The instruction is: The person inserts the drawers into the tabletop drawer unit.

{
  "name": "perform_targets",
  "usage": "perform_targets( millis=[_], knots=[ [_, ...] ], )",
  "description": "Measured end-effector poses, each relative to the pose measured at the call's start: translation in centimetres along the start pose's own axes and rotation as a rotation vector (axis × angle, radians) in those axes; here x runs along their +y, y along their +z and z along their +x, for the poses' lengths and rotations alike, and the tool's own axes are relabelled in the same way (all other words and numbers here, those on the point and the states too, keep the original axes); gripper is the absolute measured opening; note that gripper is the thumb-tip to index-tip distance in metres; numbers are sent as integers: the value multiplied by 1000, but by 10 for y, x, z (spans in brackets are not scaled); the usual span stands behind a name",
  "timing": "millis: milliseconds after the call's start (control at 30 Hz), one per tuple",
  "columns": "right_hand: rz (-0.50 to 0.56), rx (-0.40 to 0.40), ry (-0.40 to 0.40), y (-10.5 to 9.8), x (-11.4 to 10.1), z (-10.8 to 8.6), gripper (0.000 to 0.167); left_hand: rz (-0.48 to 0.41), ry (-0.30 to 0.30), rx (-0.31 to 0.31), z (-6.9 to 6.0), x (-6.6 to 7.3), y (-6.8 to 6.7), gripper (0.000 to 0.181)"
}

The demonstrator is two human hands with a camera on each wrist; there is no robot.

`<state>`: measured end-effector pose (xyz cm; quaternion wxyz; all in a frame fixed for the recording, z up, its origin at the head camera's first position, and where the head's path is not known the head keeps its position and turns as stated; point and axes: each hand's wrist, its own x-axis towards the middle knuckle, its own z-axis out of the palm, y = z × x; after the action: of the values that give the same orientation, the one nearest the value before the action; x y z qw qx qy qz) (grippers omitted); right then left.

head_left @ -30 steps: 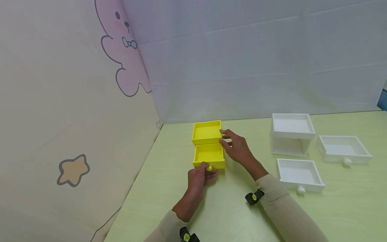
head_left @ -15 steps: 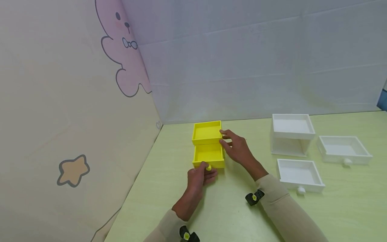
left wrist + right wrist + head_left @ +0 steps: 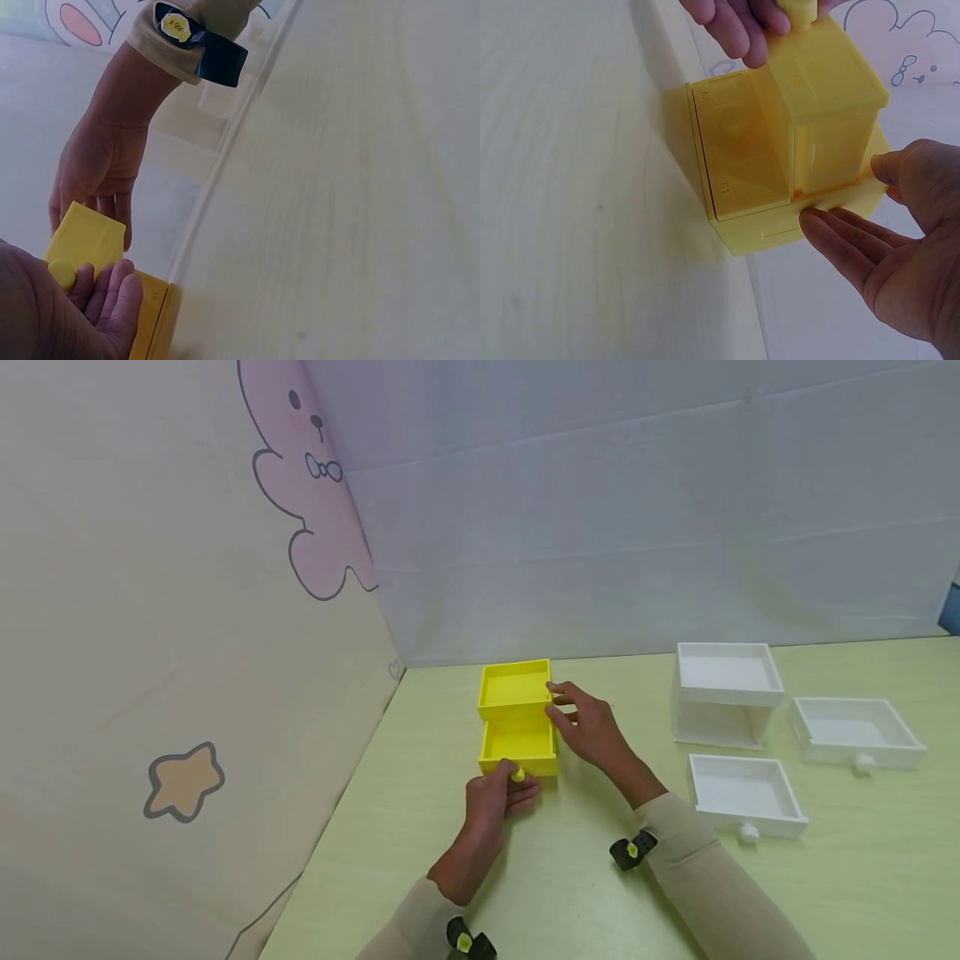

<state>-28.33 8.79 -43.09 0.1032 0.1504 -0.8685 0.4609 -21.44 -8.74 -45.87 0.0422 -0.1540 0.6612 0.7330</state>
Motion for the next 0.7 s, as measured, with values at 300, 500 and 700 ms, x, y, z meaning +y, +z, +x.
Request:
perform_targets(
  millis=[300, 500, 700],
  knots=[
    [0, 4, -7, 0, 1, 0, 42, -8, 2, 14, 0, 0, 1, 34],
    [3, 0, 5, 0, 0, -1, 42, -25, 7, 18, -1, 0, 1, 34],
    [10, 1, -6, -1, -3, -1, 41, -29, -1, 18, 0, 1, -1, 36]
  ],
)
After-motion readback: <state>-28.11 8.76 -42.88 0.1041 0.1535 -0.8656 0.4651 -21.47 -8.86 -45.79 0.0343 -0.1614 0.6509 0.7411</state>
